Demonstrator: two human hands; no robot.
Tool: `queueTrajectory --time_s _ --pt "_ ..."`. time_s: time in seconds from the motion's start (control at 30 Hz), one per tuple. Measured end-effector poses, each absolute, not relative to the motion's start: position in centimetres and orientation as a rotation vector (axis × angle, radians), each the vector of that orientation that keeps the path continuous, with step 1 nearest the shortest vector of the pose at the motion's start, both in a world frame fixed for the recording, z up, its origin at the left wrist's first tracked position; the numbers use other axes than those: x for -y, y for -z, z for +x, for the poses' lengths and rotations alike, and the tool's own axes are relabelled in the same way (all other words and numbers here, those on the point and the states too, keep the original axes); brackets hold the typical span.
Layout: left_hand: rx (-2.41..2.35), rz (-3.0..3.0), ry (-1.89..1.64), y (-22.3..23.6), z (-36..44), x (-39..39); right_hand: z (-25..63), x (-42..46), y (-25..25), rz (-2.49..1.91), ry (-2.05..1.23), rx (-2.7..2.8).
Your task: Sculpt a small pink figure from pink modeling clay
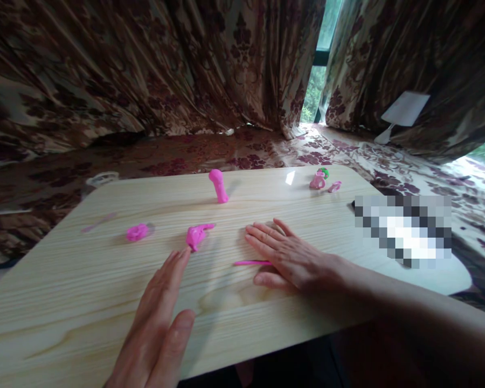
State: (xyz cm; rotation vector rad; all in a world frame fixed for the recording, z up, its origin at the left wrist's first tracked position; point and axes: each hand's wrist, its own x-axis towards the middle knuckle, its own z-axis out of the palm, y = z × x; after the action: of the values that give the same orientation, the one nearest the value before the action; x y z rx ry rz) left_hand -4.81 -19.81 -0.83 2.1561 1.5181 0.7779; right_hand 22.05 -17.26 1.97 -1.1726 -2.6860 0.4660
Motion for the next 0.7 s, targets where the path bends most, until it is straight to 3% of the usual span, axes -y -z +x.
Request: queueTrajectory --time_s 0.2,0.37,0.53,0.7 --pt "-1.508 2.161 -0.771 0.7 -4.7 19.8 21.9 17.7 -2.3 -0.854 -0.578 2.810" --pt "-1.516 2.160 -0.757 0.3 -4.4 19.8 22.2 16.8 -2.3 -1.178 -0.449 2.684" --pt "-1.526 2.179 -0.748 0.7 -4.7 19.9 21.7 19.1 -2.2 -0.833 -0.577 2.825" --pt "-1.542 2.214 -0.754 0.2 -4.0 19.3 22.9 15.1 -2.5 -1.203 -0.443 2.680"
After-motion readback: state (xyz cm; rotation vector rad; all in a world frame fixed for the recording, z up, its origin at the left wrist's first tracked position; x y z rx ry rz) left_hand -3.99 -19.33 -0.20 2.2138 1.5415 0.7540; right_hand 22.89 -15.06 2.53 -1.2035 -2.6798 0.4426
